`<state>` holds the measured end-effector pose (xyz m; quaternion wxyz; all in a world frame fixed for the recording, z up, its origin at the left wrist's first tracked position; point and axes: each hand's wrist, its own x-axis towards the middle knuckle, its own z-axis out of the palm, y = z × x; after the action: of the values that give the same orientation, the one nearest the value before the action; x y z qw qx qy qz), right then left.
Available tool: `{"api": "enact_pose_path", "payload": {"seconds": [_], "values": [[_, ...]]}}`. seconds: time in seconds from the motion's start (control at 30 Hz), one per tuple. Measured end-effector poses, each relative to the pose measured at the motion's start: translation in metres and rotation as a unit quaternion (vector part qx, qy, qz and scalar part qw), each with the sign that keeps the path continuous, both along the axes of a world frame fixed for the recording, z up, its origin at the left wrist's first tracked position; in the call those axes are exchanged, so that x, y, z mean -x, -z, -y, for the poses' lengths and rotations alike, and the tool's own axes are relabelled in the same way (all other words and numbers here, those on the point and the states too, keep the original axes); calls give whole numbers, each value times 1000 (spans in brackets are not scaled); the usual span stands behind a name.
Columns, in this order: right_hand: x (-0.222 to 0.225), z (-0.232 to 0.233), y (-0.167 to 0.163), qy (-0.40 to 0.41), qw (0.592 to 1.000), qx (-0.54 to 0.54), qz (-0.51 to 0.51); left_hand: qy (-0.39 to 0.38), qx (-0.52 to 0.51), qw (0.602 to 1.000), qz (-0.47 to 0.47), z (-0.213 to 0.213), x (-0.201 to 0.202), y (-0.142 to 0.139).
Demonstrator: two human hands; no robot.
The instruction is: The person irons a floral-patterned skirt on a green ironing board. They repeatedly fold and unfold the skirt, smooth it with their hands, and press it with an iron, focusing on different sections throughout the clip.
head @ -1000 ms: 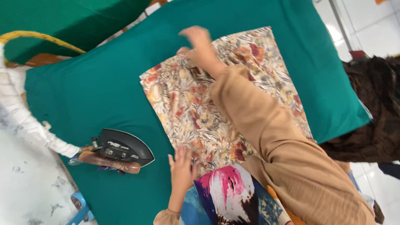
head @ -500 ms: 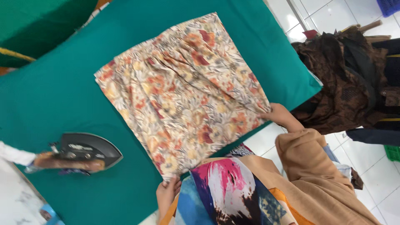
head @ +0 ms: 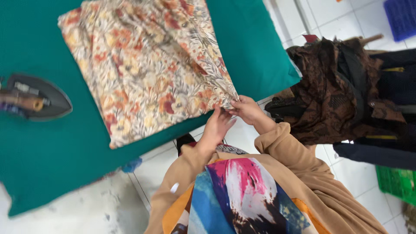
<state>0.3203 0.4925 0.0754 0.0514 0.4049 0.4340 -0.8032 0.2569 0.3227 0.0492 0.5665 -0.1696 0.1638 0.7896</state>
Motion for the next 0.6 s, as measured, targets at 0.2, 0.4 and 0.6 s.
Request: {"api": "enact_pose_path", "payload": {"seconds": [0.2,0.4,0.6], "values": [[-4,34,-75,-247,958,-131,66,-211,150,963,-80,18,-21,-19],[181,132,-122,-505,478,-668,-264,-185,188,956,-126,65,-33,-8],[307,327,-93,-545,-75,-624,-556,-179,225,932,-220,70,-13,11]]}}
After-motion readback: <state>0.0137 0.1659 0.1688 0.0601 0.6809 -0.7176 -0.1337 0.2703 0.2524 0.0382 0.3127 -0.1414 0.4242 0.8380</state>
